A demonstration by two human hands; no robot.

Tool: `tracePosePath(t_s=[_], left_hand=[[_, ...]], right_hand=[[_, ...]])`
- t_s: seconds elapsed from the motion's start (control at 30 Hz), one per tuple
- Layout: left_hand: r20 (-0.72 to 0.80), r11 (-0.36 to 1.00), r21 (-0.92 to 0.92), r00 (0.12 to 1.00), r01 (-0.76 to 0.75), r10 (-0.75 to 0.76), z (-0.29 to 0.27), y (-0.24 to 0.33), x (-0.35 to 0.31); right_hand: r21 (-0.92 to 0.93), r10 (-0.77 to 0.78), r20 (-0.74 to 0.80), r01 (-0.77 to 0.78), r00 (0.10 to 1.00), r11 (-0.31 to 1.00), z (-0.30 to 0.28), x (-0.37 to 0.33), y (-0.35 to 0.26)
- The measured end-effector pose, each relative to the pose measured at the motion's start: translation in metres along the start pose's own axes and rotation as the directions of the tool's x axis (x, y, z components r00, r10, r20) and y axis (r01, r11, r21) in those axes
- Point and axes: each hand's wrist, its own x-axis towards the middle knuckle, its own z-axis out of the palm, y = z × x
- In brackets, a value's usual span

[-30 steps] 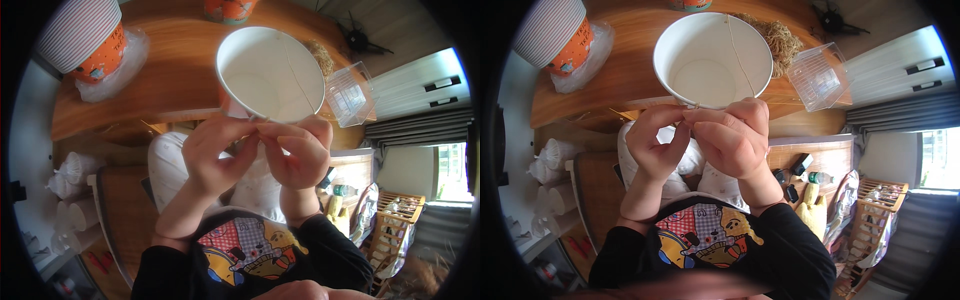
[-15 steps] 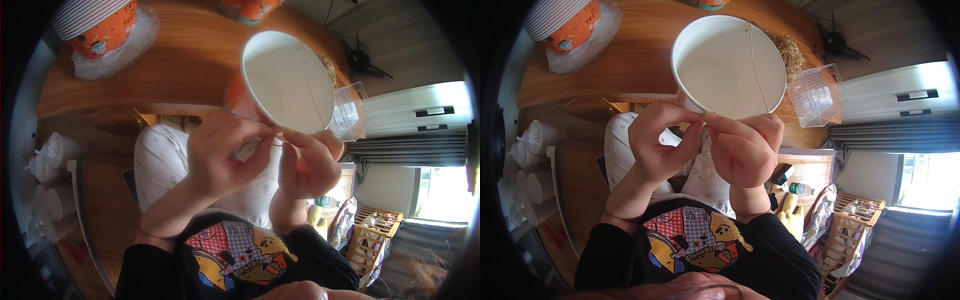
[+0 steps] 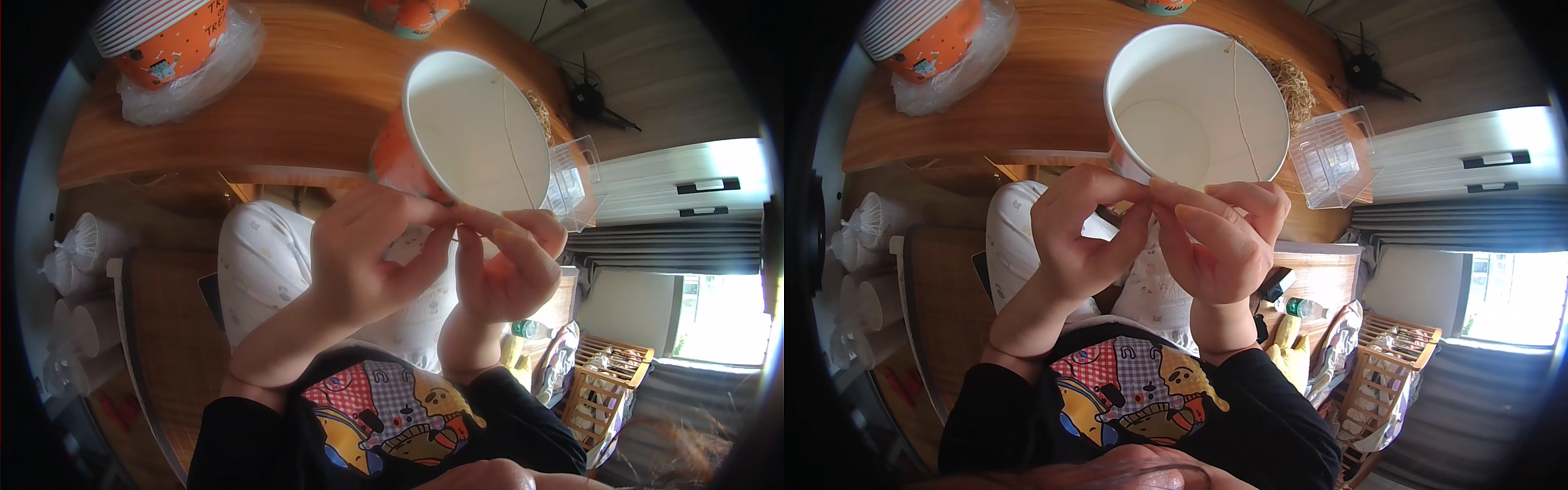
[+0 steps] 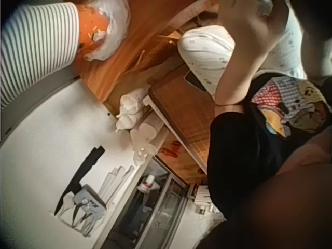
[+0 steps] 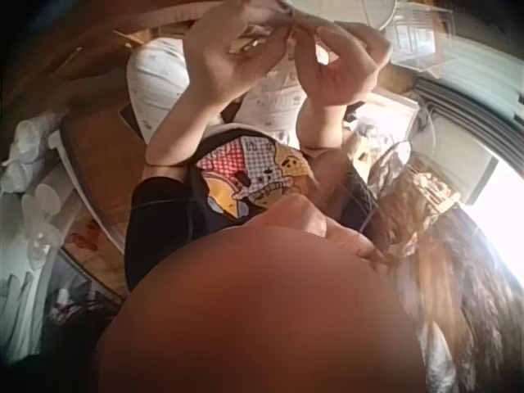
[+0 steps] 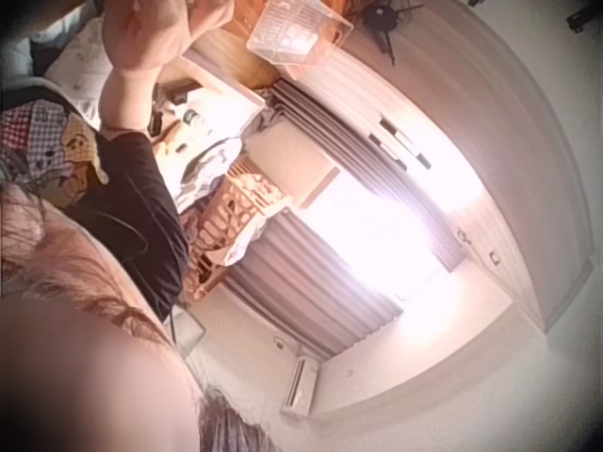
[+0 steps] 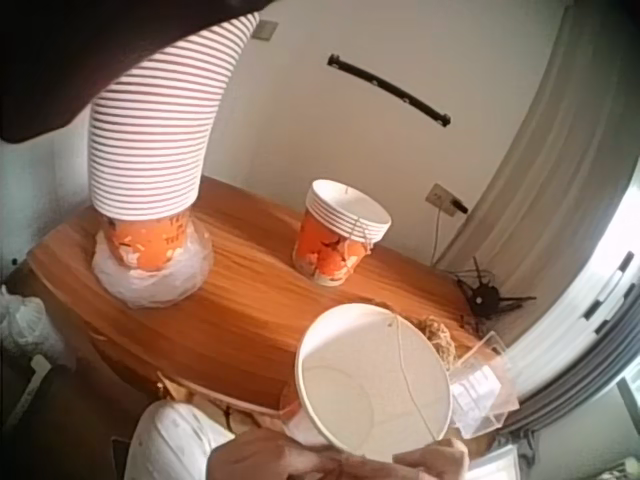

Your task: Tying thin decorative or functional strings to the rims of paper buckets.

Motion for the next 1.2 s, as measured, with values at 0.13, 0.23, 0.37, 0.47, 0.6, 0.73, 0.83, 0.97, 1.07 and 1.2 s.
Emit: tracePosePath(t_s=[0.13,0.23,0.37,0.47,0.6,0.73,0.83,0.97,1.07,1.2], left_hand=[[0.001,1.000,0.017,1.000,-0.018,0.018,0.000,-0.001,0.000],[-0.009,1.000,-0.004,0.999,-0.031,0.031,0.002,-0.003,-0.001],[-0.019,0.999,-0.033,0.999,-0.044,0.043,0.002,-0.003,-0.001],[-0.024,0.998,-0.045,0.999,-0.045,0.044,0.002,-0.003,-0.001],[-0.026,0.998,-0.027,0.998,-0.052,0.051,0.003,-0.004,-0.001],[-0.048,0.996,0.000,0.995,-0.091,0.091,0.004,-0.005,-0.001],[-0.054,0.996,0.010,0.994,-0.090,0.090,0.004,-0.005,-0.002],[-0.033,0.999,-0.006,0.999,-0.036,0.036,0.004,-0.003,-0.002],[-0.024,0.999,-0.041,1.000,-0.020,0.019,0.004,-0.003,-0.002],[-0.007,0.995,-0.087,0.999,0.050,-0.051,0.005,-0.001,-0.004]], right_hand=[[0.030,-0.013,-0.005,0.013,1.000,0.999,0.003,0.002,0.001],[0.096,0.006,-0.045,-0.001,0.999,0.995,0.006,0.001,0.003],[0.105,0.013,-0.034,-0.009,0.999,0.994,0.004,0.002,0.003],[0.080,0.006,0.005,-0.007,1.000,0.997,0.003,0.003,0.002],[0.104,0.010,0.007,-0.011,1.000,0.995,0.004,0.005,0.001],[0.088,-0.027,0.025,0.025,0.999,0.996,0.004,0.005,0.003],[0.086,-0.048,0.024,0.046,0.999,0.995,0.005,0.005,0.004],[0.095,-0.055,0.005,0.055,0.998,0.994,0.001,0.005,0.002],[0.062,0.058,0.069,-0.062,0.996,0.996,-0.004,0.003,-0.001],[0.136,-0.001,-0.127,0.019,0.992,0.990,0.001,-0.003,0.003]])
